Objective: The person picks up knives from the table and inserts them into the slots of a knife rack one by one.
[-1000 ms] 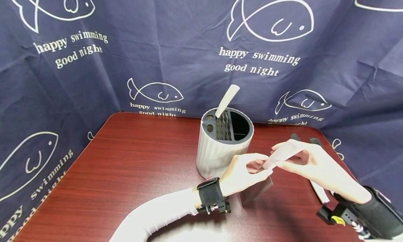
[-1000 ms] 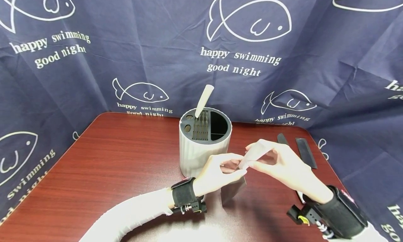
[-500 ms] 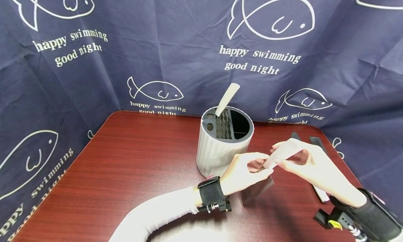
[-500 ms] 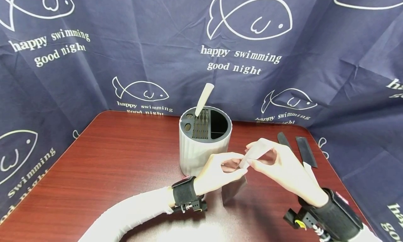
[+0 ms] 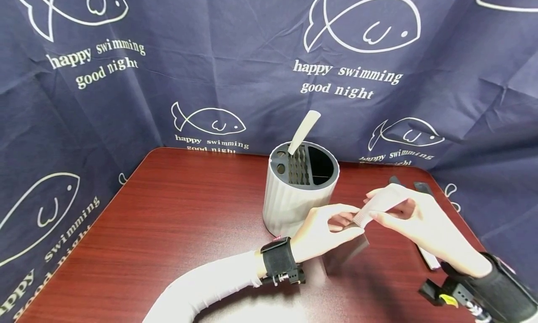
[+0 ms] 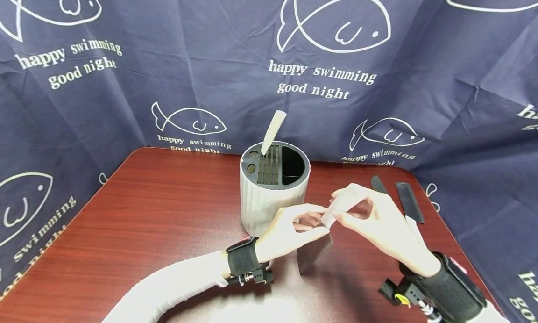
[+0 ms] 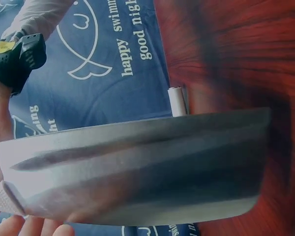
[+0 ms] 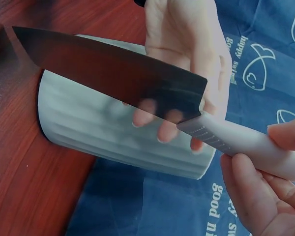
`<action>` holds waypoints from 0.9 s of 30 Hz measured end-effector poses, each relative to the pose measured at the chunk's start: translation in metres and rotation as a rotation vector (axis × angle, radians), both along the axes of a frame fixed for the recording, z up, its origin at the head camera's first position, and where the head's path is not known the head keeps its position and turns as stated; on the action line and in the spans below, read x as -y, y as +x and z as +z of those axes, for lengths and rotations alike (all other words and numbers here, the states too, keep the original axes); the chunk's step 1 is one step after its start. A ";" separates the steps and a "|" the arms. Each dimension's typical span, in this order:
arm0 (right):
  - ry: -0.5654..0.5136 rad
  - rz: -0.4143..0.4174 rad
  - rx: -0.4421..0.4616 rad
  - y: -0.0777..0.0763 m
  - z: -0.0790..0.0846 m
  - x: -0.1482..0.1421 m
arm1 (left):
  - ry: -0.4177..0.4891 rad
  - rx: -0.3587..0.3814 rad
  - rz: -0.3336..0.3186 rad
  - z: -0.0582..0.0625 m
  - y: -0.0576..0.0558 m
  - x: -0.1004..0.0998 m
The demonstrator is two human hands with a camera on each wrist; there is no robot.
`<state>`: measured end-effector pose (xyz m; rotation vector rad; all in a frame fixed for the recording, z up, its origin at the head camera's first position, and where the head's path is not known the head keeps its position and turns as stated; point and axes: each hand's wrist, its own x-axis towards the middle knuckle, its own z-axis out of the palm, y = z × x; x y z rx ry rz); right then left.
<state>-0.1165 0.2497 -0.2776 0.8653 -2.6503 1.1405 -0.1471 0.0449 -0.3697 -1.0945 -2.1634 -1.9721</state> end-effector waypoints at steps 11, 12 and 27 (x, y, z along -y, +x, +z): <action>-0.022 -0.130 0.043 -0.002 0.006 -0.008 | -0.058 0.004 0.042 -0.010 0.010 0.022; -0.028 -0.136 0.050 -0.002 0.007 -0.009 | -0.066 0.005 0.046 -0.011 0.011 0.024; -0.046 -0.263 0.053 -0.004 0.019 -0.023 | -0.114 -0.002 0.108 -0.023 0.016 0.061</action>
